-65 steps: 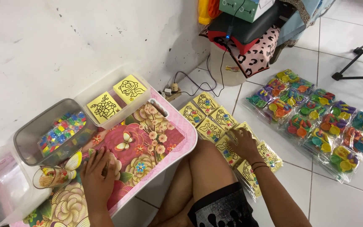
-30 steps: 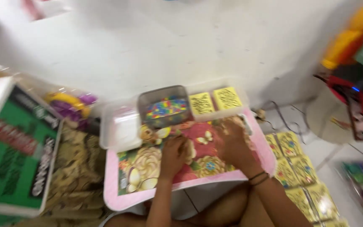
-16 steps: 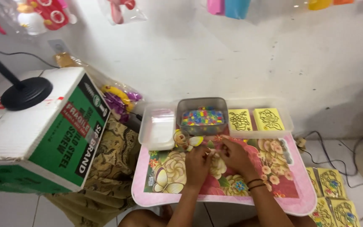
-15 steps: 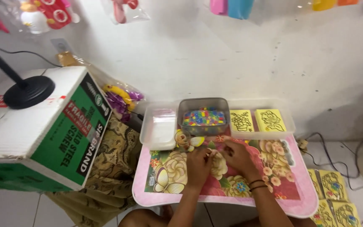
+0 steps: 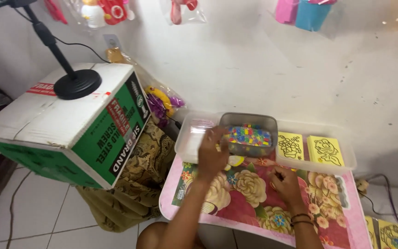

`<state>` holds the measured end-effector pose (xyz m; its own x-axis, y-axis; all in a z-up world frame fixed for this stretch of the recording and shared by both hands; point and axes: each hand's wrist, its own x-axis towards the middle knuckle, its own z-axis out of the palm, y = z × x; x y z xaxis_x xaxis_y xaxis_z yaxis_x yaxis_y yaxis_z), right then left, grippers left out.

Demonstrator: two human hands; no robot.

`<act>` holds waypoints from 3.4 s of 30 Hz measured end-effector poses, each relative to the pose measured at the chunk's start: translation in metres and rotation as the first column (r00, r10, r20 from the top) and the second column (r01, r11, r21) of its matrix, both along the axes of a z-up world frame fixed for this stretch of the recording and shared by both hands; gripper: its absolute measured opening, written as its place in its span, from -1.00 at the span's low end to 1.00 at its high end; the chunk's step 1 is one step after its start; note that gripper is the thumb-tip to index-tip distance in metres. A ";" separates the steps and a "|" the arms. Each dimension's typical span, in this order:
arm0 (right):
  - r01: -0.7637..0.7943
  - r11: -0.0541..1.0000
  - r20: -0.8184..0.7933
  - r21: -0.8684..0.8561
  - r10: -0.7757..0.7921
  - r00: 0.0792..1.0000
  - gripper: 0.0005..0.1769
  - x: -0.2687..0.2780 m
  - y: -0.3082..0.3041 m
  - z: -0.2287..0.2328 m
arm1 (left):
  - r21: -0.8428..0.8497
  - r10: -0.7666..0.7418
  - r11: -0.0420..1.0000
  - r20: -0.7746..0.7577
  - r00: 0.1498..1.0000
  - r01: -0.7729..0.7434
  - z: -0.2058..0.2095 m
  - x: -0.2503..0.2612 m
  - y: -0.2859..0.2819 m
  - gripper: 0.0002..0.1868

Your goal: The person places colorful toy pieces into small plastic bags, inserts a illustrated yellow card into each bag, and seals them by hand.

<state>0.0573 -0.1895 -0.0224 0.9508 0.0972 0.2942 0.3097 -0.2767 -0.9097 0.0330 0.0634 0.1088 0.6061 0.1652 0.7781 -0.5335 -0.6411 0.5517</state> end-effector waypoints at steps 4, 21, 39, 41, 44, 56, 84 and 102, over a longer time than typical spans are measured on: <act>-0.011 1.000 -0.045 0.019 0.012 0.999 -0.80 -0.002 0.001 0.001 | 0.144 0.080 0.988 -0.216 0.973 -0.049 0.018 0.044 0.048 -0.66; 0.073 0.995 -0.130 0.062 -0.064 0.989 -0.68 -0.003 0.004 0.008 | 0.625 0.532 0.743 -0.768 0.355 0.238 -0.099 0.149 0.112 -0.34; 0.069 0.996 -0.057 0.048 -0.066 0.996 -0.68 0.002 0.002 0.002 | 0.712 0.505 0.636 -0.676 0.537 0.298 -0.037 0.161 0.105 -0.67; 0.073 0.997 -0.044 0.028 -0.072 0.996 -0.66 0.001 0.004 0.007 | 0.709 0.498 0.658 -0.662 0.560 0.253 0.002 0.145 0.089 -0.71; 0.099 0.995 -0.041 -0.008 -0.100 0.994 -0.73 0.002 0.002 0.002 | 0.723 0.460 0.655 -0.611 0.644 0.218 0.037 0.127 0.060 -0.73; -0.049 0.865 -0.065 0.499 0.094 0.993 -0.47 0.032 -0.030 -0.093 | 0.856 -0.026 0.380 -0.369 0.929 0.351 -0.002 0.003 -0.059 -0.74; -0.094 0.819 0.007 0.566 0.110 0.994 -0.97 -0.007 -0.007 0.015 | -0.573 -0.615 0.784 -0.665 0.424 0.238 -0.028 -0.032 -0.056 -0.53; 0.085 0.859 -0.023 0.506 -0.085 0.996 -0.92 0.001 -0.001 0.002 | -0.532 -0.587 0.785 -0.469 0.660 0.319 -0.086 -0.011 -0.041 -0.88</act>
<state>0.0579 -0.1906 -0.0205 0.9485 -0.1464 0.2811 0.3063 0.1959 -0.9316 0.0220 0.0221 0.0223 0.9818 -0.0694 0.1765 -0.1818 -0.0792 0.9801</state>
